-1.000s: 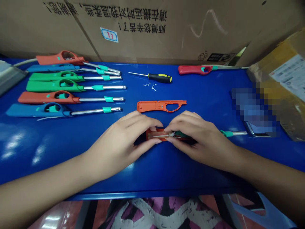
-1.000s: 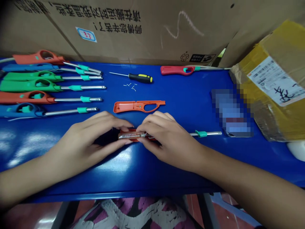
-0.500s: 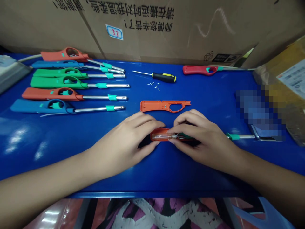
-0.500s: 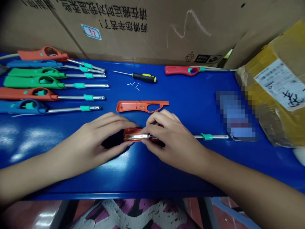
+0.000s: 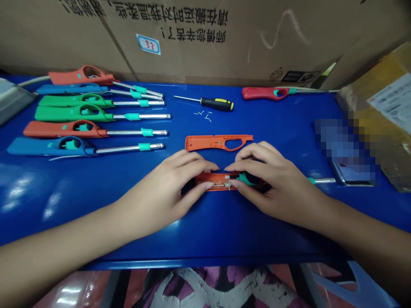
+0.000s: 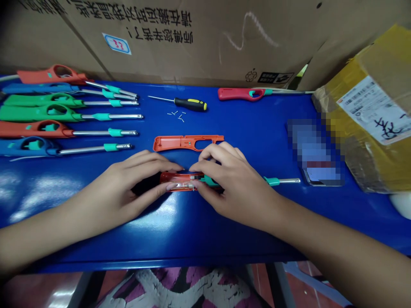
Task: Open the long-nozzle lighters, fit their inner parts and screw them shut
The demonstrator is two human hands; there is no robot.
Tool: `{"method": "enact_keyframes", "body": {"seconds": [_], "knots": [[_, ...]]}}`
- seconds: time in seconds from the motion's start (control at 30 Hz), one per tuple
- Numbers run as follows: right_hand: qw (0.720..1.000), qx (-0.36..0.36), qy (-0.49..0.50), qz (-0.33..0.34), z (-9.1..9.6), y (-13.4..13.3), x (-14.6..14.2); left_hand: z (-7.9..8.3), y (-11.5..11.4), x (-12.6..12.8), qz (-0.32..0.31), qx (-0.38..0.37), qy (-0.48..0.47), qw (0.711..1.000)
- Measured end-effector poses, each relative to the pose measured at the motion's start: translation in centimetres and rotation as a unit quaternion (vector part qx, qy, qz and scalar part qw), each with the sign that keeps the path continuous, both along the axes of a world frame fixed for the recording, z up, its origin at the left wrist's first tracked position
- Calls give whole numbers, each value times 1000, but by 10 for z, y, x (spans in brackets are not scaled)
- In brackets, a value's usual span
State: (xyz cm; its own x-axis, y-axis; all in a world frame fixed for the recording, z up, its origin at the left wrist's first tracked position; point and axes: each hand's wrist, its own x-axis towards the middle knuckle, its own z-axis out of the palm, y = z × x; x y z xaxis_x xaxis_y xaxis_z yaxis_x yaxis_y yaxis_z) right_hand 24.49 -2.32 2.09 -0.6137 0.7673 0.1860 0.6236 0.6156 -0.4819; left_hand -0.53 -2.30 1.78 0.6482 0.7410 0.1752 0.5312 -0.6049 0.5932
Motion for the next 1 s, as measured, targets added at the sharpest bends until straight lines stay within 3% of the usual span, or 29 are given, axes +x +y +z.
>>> {"method": "enact_keyframes", "body": {"seconds": [0.23, 0.5, 0.73, 1.0], "knots": [[998, -60, 12, -16, 10, 13, 17, 6, -1, -5, 21, -8, 0, 1000], [992, -118, -35, 4, 14, 21, 28, 2, 0, -4, -80, 56, 10, 995], [991, -134, -27, 13, 13, 20, 22, -3, -2, -4, -124, 114, 88, 982], [993, -115, -12, 9, 12, 18, 17, -5, 0, -2, -127, 135, 103, 977]]}}
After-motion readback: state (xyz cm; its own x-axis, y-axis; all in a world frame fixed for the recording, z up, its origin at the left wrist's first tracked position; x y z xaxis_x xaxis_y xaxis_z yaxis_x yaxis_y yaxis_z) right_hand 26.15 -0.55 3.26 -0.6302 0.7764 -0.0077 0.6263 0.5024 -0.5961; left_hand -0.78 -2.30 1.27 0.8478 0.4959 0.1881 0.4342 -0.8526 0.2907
